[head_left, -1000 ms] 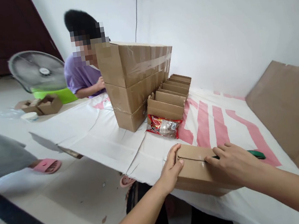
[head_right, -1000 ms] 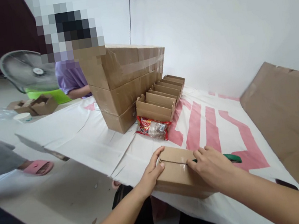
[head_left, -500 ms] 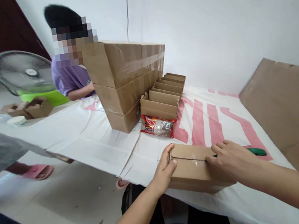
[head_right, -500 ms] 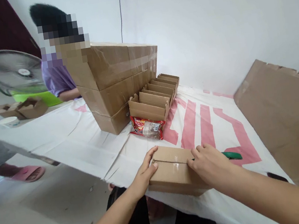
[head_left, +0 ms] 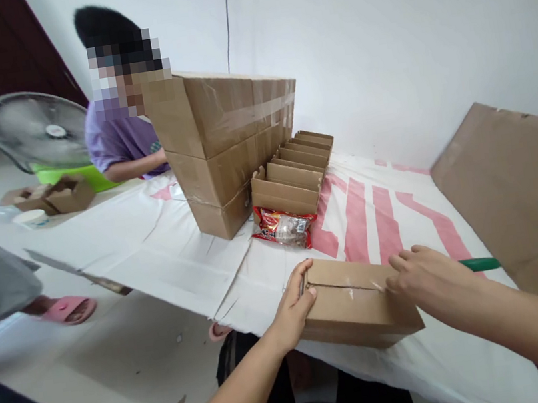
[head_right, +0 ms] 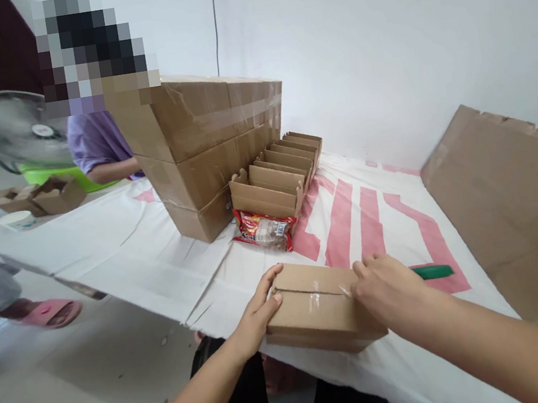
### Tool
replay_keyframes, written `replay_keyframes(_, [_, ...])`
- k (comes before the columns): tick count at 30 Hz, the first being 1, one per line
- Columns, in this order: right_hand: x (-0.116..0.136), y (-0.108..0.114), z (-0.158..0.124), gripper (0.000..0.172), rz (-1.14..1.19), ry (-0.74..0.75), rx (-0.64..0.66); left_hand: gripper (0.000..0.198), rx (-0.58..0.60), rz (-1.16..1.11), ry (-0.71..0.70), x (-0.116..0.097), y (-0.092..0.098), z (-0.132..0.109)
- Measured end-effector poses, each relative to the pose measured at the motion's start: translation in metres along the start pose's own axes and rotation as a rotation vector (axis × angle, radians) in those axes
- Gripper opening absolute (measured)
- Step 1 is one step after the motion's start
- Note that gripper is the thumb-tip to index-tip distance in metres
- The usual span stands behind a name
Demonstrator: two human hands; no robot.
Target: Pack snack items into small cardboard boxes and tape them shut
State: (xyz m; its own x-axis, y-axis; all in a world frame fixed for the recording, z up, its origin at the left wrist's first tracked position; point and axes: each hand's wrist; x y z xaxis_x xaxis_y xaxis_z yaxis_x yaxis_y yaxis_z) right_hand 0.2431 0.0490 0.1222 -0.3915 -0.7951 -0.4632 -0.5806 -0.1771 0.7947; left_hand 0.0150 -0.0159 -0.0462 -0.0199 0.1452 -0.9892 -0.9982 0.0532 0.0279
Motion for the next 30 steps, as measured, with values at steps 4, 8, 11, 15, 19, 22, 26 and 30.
replay_keyframes(4, [-0.029, -0.023, -0.017, 0.040, 0.121, -0.019, -0.020, 0.056, -0.011, -0.019, 0.007, -0.002, -0.001, -0.001])
replay_keyframes(8, [-0.054, -0.067, -0.041, 0.048, 0.437, -0.068, -0.067, 0.057, -0.023, -0.055, 0.002, -0.003, -0.003, -0.001])
replay_keyframes(11, [-0.054, -0.112, -0.050, 0.033, 0.660, -0.209, -0.121, 0.057, -0.028, -0.074, -0.001, -0.003, -0.004, 0.000])
replay_keyframes(15, [-0.026, -0.180, -0.044, 0.031, 0.787, -0.345, -0.103, 0.057, -0.035, -0.088, 0.015, -0.003, -0.005, 0.000])
replay_keyframes(19, [0.001, -0.224, -0.032, 0.033, 0.821, -0.347, 0.010, 0.060, -0.030, -0.122, 0.034, -0.004, -0.005, -0.002])
replay_keyframes(22, [0.002, -0.222, -0.028, 0.031, 0.838, -0.321, -0.035, 0.062, -0.030, -0.139, 0.047, -0.004, -0.005, -0.003])
replay_keyframes(26, [-0.004, -0.178, -0.025, 0.029, 0.815, -0.382, -0.442, 0.061, -0.028, -0.135, 0.046, -0.005, -0.005, -0.004])
replay_keyframes(30, [0.012, -0.119, -0.013, 0.025, 0.794, -0.247, -0.650, 0.061, -0.030, -0.124, 0.042, -0.007, -0.005, -0.004])
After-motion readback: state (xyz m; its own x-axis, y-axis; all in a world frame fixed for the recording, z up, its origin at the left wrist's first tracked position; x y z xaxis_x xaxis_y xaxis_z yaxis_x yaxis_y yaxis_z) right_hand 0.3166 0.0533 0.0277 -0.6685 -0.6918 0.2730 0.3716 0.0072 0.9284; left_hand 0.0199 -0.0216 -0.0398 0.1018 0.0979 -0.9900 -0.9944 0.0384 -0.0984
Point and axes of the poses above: each hand's wrist, its own z-axis towards the middle knuckle, its own y-axis out of the back of the hand, x = y × z, and after that the axes turned 7 degrees about x, right-handed
